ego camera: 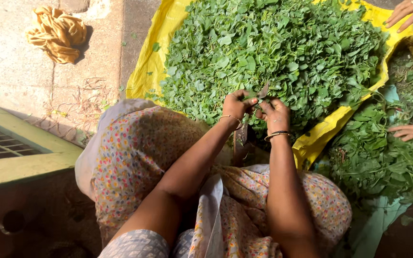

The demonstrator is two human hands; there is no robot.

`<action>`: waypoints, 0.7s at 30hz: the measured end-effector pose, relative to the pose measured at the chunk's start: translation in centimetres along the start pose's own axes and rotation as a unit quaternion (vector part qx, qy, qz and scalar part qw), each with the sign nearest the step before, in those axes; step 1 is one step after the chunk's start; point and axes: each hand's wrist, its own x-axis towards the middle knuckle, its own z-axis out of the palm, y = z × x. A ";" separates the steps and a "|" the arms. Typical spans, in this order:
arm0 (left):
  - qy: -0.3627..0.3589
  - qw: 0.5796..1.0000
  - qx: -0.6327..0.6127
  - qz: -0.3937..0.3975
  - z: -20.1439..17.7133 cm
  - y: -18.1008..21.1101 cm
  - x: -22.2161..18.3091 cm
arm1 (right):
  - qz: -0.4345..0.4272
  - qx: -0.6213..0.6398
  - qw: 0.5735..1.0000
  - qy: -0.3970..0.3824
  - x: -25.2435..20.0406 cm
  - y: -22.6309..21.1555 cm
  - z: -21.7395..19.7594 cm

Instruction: The person sits on the floor and sorts leafy green vegetables by hand, separating stems and leaves. The person places sorted leaves onto a yellow sack and discards stems to the side. Another person works nearby doing the same task.

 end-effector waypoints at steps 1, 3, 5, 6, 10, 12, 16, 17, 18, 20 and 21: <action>0.002 1.000 0.000 0.000 -0.5 -0.3 0.2 | 0.018 0.019 1.000 -0.005 0.6 1.1 -0.2; 0.067 0.994 0.077 -0.044 -1.5 -0.1 -0.2 | 0.048 0.058 0.997 -0.016 1.2 2.7 -0.2; 0.163 0.974 0.108 -0.115 -2.6 1.1 -1.1 | -0.014 -0.447 0.886 0.121 1.5 2.9 0.4; 0.194 0.968 0.063 -0.143 -2.8 2.0 -1.2 | 0.032 -0.366 0.921 0.130 2.0 2.3 0.7; 0.130 0.982 0.136 -0.030 -3.0 5.1 -0.3 | -0.014 -0.087 0.994 0.065 2.5 -0.4 1.5; -0.006 0.996 0.032 0.085 -2.3 6.0 0.9 | -0.174 -0.065 0.982 0.037 3.0 -2.5 1.8; -0.017 0.971 0.183 0.155 -2.0 6.8 0.4 | -0.189 -0.167 0.961 0.114 0.1 -6.2 2.4; -0.024 0.972 0.186 0.142 -1.6 7.5 0.1 | -0.182 -0.149 0.963 0.133 -0.7 -7.4 2.8; -0.002 0.963 0.227 0.142 -1.2 8.4 -0.4 | -0.176 -0.131 0.964 0.151 -1.5 -8.9 2.8; 0.007 0.960 0.270 0.079 -0.7 10.5 -2.3 | -0.171 -0.211 0.942 0.200 -3.9 -11.1 3.2; -0.031 0.943 0.321 0.084 -1.1 12.0 -3.6 | -0.209 -0.190 0.938 0.198 -5.2 -11.8 3.5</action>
